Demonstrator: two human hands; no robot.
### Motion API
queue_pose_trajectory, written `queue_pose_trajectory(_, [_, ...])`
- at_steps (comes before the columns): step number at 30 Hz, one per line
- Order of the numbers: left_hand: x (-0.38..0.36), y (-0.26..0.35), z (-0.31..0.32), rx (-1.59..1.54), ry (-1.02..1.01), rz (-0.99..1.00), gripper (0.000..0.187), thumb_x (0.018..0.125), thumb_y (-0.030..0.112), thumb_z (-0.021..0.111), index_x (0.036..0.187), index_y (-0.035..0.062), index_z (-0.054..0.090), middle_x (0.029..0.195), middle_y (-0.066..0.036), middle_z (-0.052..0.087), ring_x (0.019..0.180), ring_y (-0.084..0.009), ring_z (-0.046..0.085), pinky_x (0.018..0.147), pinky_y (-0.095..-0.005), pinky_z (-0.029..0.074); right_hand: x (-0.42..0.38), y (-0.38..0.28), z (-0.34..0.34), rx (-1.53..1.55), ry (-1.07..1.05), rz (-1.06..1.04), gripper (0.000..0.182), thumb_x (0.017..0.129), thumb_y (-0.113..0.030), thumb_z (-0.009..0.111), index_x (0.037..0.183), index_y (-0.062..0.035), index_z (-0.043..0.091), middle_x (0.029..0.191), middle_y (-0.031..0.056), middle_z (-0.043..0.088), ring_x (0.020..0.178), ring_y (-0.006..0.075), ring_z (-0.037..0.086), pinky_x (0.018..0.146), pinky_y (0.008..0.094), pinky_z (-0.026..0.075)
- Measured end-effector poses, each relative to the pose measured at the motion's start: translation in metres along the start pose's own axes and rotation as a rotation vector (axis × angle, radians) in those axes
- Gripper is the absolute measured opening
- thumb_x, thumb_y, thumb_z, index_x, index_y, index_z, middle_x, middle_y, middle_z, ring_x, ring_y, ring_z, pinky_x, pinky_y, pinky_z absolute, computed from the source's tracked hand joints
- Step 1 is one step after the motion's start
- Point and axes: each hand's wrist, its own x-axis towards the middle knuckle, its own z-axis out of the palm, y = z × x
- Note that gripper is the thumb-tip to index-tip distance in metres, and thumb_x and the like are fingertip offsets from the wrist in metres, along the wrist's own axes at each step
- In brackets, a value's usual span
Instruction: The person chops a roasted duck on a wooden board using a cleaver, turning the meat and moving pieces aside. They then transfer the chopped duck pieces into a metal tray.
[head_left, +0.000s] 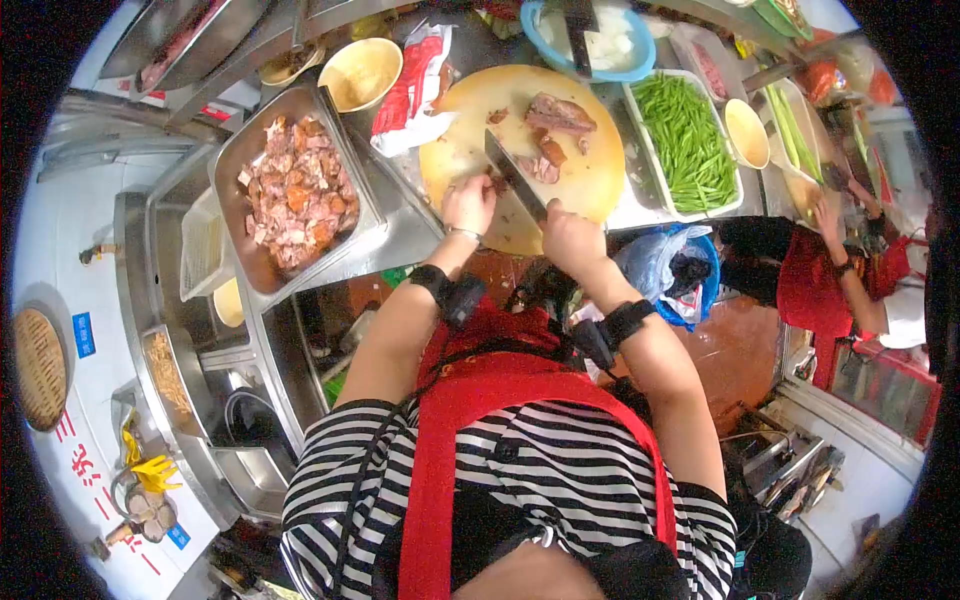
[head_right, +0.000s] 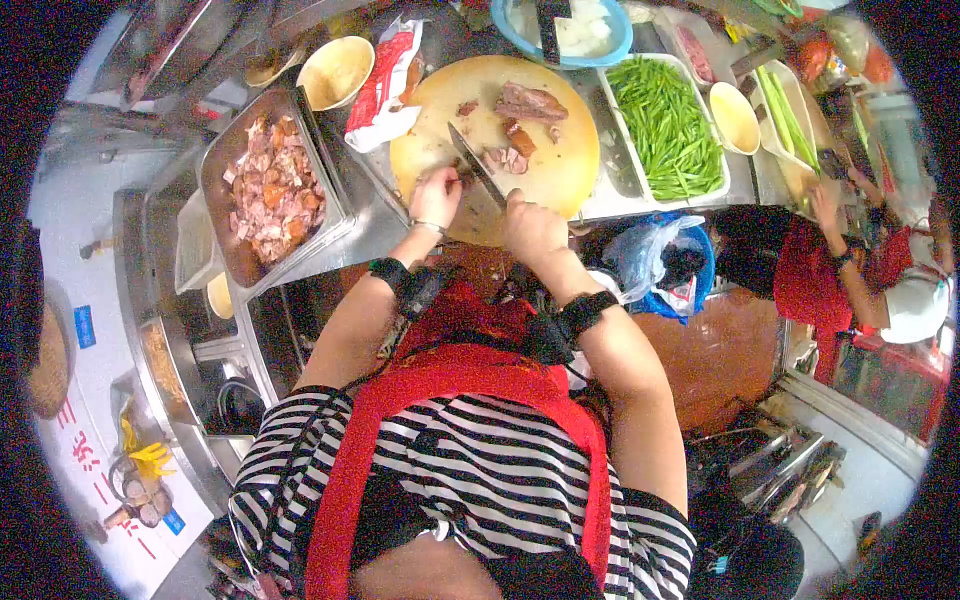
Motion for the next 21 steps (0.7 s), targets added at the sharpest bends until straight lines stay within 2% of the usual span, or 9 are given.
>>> queue_pose_trajectory(6, [0.073, 0.003, -0.023, -0.241, -0.013, 0.001, 0.015, 0.075, 0.016, 0.059, 0.086, 0.0064, 0.059, 0.079, -0.008, 0.061, 0.08, -0.019, 0.058, 0.07, -0.0301, 0.046, -0.049, 0.04, -0.003, 0.152, 0.201, 0.008, 0.017, 0.08, -0.023, 0.048, 0.085, -0.0071, 0.045, 0.053, 0.0161, 0.056, 0.048, 0.0321, 0.058, 0.045, 0.0426, 0.046])
queue_pose_trajectory(9, [0.125, 0.03, -0.005, -0.401, -0.341, 0.144, 0.02, 0.074, 0.01, 0.057, 0.093, 0.0066, 0.057, 0.089, -0.009, 0.06, 0.087, -0.0219, 0.057, 0.076, -0.0321, 0.045, -0.066, 0.044, -0.004, 0.196, 0.116, -0.087, 0.021, 0.079, -0.026, 0.051, 0.084, -0.0067, 0.047, 0.052, 0.0142, 0.056, 0.049, 0.0314, 0.058, 0.045, 0.0428, 0.046])
queue_pose_trajectory(11, [0.146, 0.042, 0.019, -0.015, -0.625, 0.747, 0.029, 0.071, 0.004, 0.054, 0.1, 0.0082, 0.055, 0.101, -0.01, 0.057, 0.094, -0.0251, 0.055, 0.082, -0.0344, 0.044, -0.07, 0.036, 0.004, 0.206, 0.063, -0.118, 0.021, 0.079, -0.026, 0.052, 0.086, -0.0062, 0.048, 0.054, 0.0148, 0.056, 0.05, 0.032, 0.058, 0.046, 0.0436, 0.046])
queue_pose_trajectory(12, [0.148, 0.047, 0.028, -0.016, -0.632, 0.759, 0.029, 0.071, 0.004, 0.054, 0.1, 0.0082, 0.055, 0.101, -0.01, 0.057, 0.094, -0.0251, 0.055, 0.082, -0.0344, 0.044, -0.069, 0.031, 0.009, 0.204, 0.031, -0.128, 0.022, 0.078, -0.026, 0.052, 0.087, -0.006, 0.048, 0.055, 0.0152, 0.057, 0.051, 0.0318, 0.058, 0.046, 0.0438, 0.046])
queue_pose_trajectory(14, [0.152, 0.055, 0.042, 0.321, -0.949, 0.749, 0.035, 0.068, 0.002, 0.053, 0.102, 0.0099, 0.054, 0.107, -0.01, 0.053, 0.099, -0.0273, 0.052, 0.085, -0.036, 0.042, -0.066, 0.022, 0.017, 0.286, -0.032, -0.117, 0.024, 0.078, -0.026, 0.052, 0.088, -0.0051, 0.048, 0.057, 0.0155, 0.057, 0.053, 0.0311, 0.059, 0.047, 0.0441, 0.046])
queue_pose_trajectory(15, [0.151, 0.058, 0.041, 0.308, -0.86, 0.836, 0.026, 0.074, 0.015, 0.053, 0.099, 0.0112, 0.057, 0.095, -0.011, 0.059, 0.089, -0.0307, 0.056, 0.077, -0.038, 0.045, -0.064, 0.016, 0.014, 0.299, -0.035, -0.087, 0.024, 0.078, -0.027, 0.052, 0.086, -0.0047, 0.049, 0.058, 0.0162, 0.058, 0.054, 0.0313, 0.059, 0.049, 0.0435, 0.047])
queue_pose_trajectory(16, [0.152, 0.06, 0.039, 0.314, -0.868, 0.844, 0.026, 0.074, 0.015, 0.053, 0.099, 0.0112, 0.057, 0.095, -0.011, 0.059, 0.089, -0.0307, 0.056, 0.077, -0.038, 0.045, -0.061, 0.014, 0.017, 0.309, -0.031, -0.08, 0.024, 0.078, -0.027, 0.052, 0.086, -0.0047, 0.049, 0.058, 0.0162, 0.058, 0.054, 0.0313, 0.059, 0.049, 0.0435, 0.047])
queue_pose_trajectory(18, [0.152, 0.068, 0.028, 0.25, -0.964, 0.572, 0.029, 0.074, 0.022, 0.057, 0.101, 0.0112, 0.056, 0.095, -0.012, 0.06, 0.088, -0.0296, 0.057, 0.075, -0.0369, 0.045, -0.053, 0.012, 0.025, 0.333, -0.027, -0.063, 0.024, 0.078, -0.027, 0.051, 0.084, -0.0045, 0.05, 0.059, 0.0172, 0.058, 0.056, 0.0327, 0.059, 0.051, 0.0438, 0.047])
queue_pose_trajectory(21, [0.157, 0.036, 0.011, -0.053, -0.734, 0.258, 0.037, 0.076, 0.03, 0.062, 0.101, 0.0034, 0.054, 0.092, -0.012, 0.061, 0.084, -0.0207, 0.059, 0.074, -0.0295, 0.046, -0.038, 0.014, 0.024, 0.423, 0.003, 0.013, 0.028, 0.079, -0.03, 0.051, 0.087, -0.0033, 0.049, 0.064, 0.0199, 0.058, 0.062, 0.0355, 0.059, 0.055, 0.0449, 0.048])
